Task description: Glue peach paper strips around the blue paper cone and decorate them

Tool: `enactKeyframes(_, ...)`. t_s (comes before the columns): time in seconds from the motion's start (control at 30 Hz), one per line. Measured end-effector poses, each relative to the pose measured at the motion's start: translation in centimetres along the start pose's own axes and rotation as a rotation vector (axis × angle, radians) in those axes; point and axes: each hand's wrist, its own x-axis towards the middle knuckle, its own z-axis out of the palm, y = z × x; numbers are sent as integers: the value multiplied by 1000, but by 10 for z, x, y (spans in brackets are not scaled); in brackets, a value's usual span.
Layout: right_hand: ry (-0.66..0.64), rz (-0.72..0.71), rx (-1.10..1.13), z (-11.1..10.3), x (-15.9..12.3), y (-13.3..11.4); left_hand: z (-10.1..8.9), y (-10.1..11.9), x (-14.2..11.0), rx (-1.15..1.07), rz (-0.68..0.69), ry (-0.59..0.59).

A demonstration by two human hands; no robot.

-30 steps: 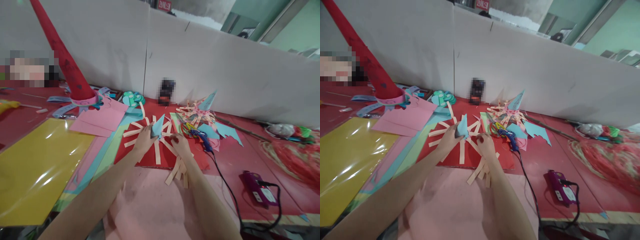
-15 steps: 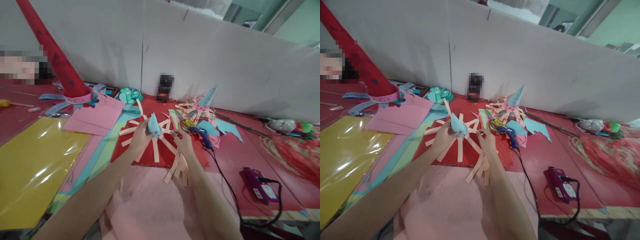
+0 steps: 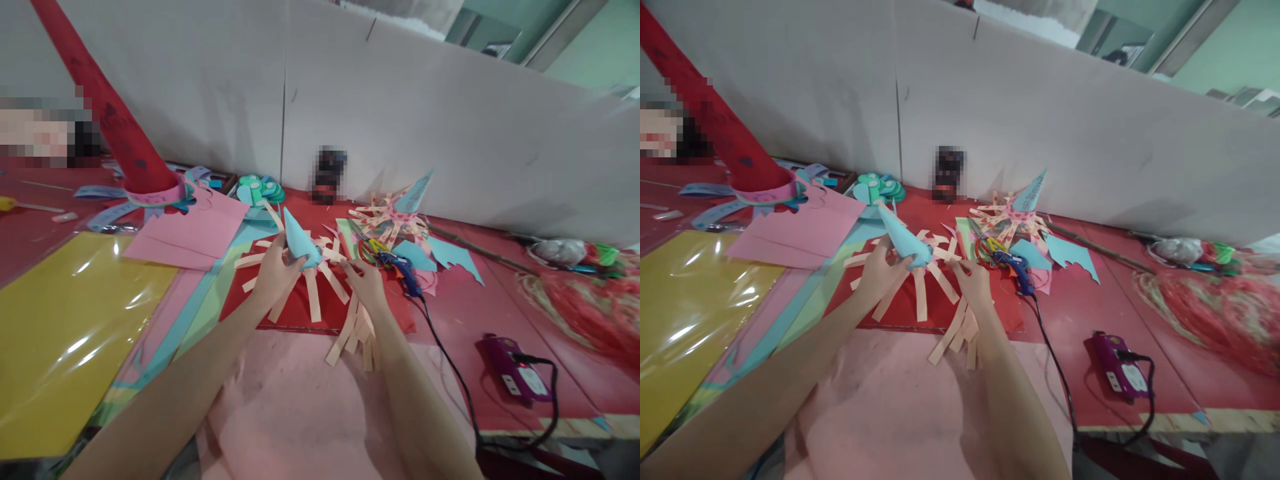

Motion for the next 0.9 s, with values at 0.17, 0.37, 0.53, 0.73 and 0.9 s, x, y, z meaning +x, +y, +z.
enactKeyframes(0.17,51,17,85,-4,-1,-5,-1,2,0,-66,71,-34)
enactKeyframes(0.37,219,-14,16,-15,4,-6,0,-13,2,-143,104,-96)
enactKeyframes(0.53,-154,81,161,-10,1,-6,-2,-26,7,-175,84,-165)
enactKeyframes(0.73,-302,67,194,-5,-2,-6,-3,-26,7,-59,138,-232)
enactKeyframes(0.9,-290,102,149,-2,-4,-8,2,-28,5,76,67,-213)
